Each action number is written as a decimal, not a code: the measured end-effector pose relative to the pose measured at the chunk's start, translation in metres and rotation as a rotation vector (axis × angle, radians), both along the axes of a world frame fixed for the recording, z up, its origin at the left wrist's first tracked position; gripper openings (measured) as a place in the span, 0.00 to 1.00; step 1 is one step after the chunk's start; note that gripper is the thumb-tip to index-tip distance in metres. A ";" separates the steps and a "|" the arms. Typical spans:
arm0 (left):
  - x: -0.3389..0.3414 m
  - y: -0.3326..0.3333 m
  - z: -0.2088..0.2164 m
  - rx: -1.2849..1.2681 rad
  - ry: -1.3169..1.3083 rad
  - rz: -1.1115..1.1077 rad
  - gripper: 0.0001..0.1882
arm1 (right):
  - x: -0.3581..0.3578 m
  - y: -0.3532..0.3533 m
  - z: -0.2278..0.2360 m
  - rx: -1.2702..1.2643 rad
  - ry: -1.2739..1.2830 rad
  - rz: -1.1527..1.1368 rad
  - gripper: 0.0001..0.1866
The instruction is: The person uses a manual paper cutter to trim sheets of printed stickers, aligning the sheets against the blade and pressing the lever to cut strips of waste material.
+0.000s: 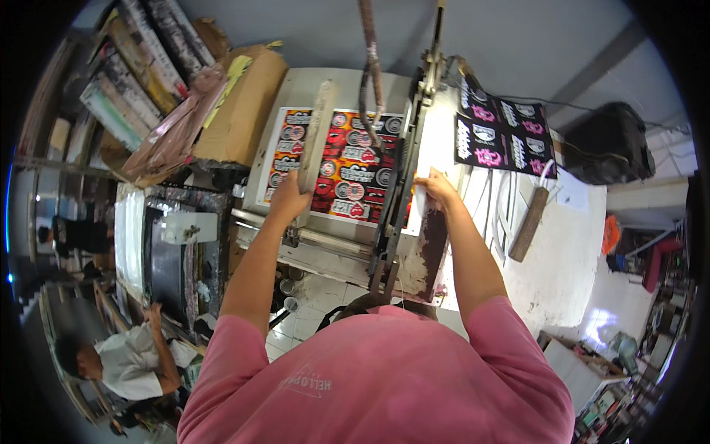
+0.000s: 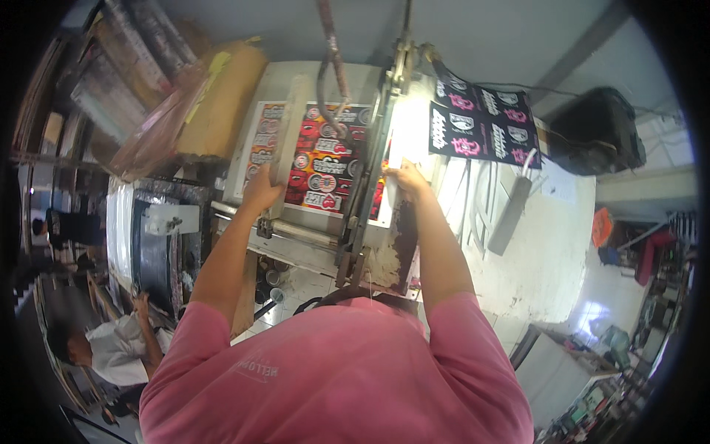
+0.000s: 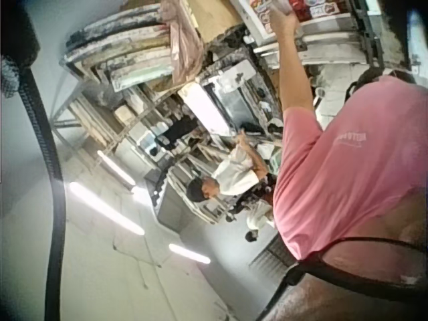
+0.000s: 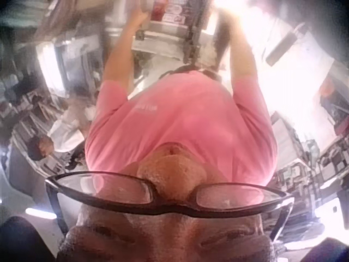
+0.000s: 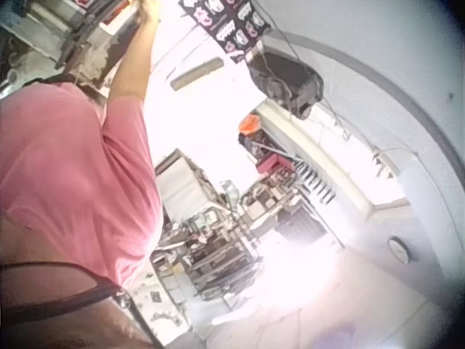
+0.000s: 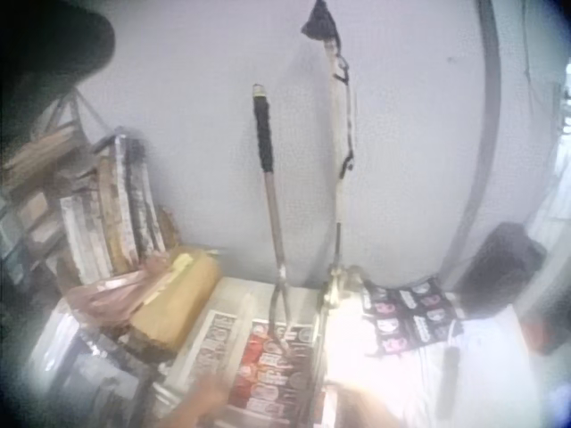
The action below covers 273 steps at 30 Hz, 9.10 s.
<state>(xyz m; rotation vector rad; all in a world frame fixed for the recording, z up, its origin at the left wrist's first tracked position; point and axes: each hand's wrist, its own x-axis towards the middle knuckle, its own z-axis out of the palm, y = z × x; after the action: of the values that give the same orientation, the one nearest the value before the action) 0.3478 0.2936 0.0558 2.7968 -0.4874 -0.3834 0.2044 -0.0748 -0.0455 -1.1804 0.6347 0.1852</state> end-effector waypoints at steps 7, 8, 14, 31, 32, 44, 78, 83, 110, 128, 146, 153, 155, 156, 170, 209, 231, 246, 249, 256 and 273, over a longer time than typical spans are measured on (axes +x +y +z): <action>0.000 0.001 0.003 0.005 0.085 0.010 0.30 | 0.002 0.022 0.047 -0.009 0.071 0.000 0.12; 0.001 0.002 -0.003 0.009 0.064 0.011 0.31 | 0.001 0.024 0.053 -0.010 0.078 -0.014 0.12; 0.007 -0.017 -0.006 -0.002 0.073 -0.058 0.33 | 0.004 0.014 -0.020 -0.027 -0.062 -0.147 0.08; 0.041 0.012 -0.008 -0.121 -0.080 0.183 0.32 | -0.004 0.024 0.000 -1.026 0.218 -0.086 0.15; 0.061 0.042 -0.022 -0.126 -0.183 0.174 0.31 | -0.001 0.031 0.015 -1.016 0.263 -0.075 0.14; 0.178 0.114 -0.143 -0.036 -0.071 0.039 0.22 | -0.021 0.059 0.051 -1.005 0.264 -0.247 0.15; 0.169 0.101 -0.080 -0.085 0.145 0.133 0.16 | -0.039 0.040 0.031 -0.502 0.113 -0.353 0.24; 0.174 0.107 -0.083 -0.034 0.109 0.108 0.18 | -0.038 0.040 0.036 -0.495 0.135 -0.344 0.23; 0.148 0.113 -0.084 0.016 -0.020 0.049 0.26 | -0.053 0.059 0.033 -0.881 0.066 -0.148 0.14; 0.148 0.089 -0.083 0.133 0.075 0.231 0.42 | -0.052 0.046 -0.004 -0.760 0.071 -0.100 0.28; 0.098 -0.092 -0.018 -0.135 0.023 0.090 0.34 | -0.062 0.028 -0.015 -0.271 -0.057 -0.240 0.20; 0.097 -0.056 -0.021 -0.253 0.026 0.037 0.41 | -0.055 0.043 0.010 -0.303 0.011 -0.247 0.20; 0.093 -0.050 -0.019 -0.244 0.075 0.004 0.42 | -0.059 0.042 0.010 -0.329 0.003 -0.191 0.19; 0.091 -0.050 -0.021 -0.262 0.031 -0.044 0.42 | -0.061 0.035 0.002 -0.342 0.000 -0.171 0.18; 0.058 -0.056 -0.037 -0.334 -0.155 0.077 0.20 | -0.059 0.033 0.007 -0.356 0.017 -0.113 0.15; -0.250 0.109 0.103 -1.063 -0.424 0.842 0.16 | -0.045 0.009 -0.064 -0.579 -0.093 -0.088 0.19; 0.030 0.005 -0.014 -0.658 -0.492 0.371 0.16 | -0.054 0.039 0.010 -0.317 0.003 -0.099 0.23; 0.141 0.107 -0.098 0.170 -0.026 0.251 0.45 | -0.098 0.083 0.063 -0.508 0.178 -0.188 0.26; 0.150 0.105 -0.091 0.265 0.004 0.273 0.45 | -0.095 0.084 0.072 -0.540 0.165 -0.187 0.24; 0.158 0.106 -0.092 0.234 0.110 0.249 0.47 | -0.093 0.086 0.057 -0.732 0.104 -0.178 0.21; 0.168 0.128 -0.100 0.052 0.118 0.116 0.25 | -0.257 -0.144 0.020 -1.286 0.811 -0.314 0.26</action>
<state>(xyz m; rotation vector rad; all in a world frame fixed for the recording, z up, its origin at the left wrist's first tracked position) 0.5158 0.4218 -0.0444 2.8157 -0.2910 -0.5383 -0.0524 -0.2186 -0.0258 -2.2181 1.7933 -0.0572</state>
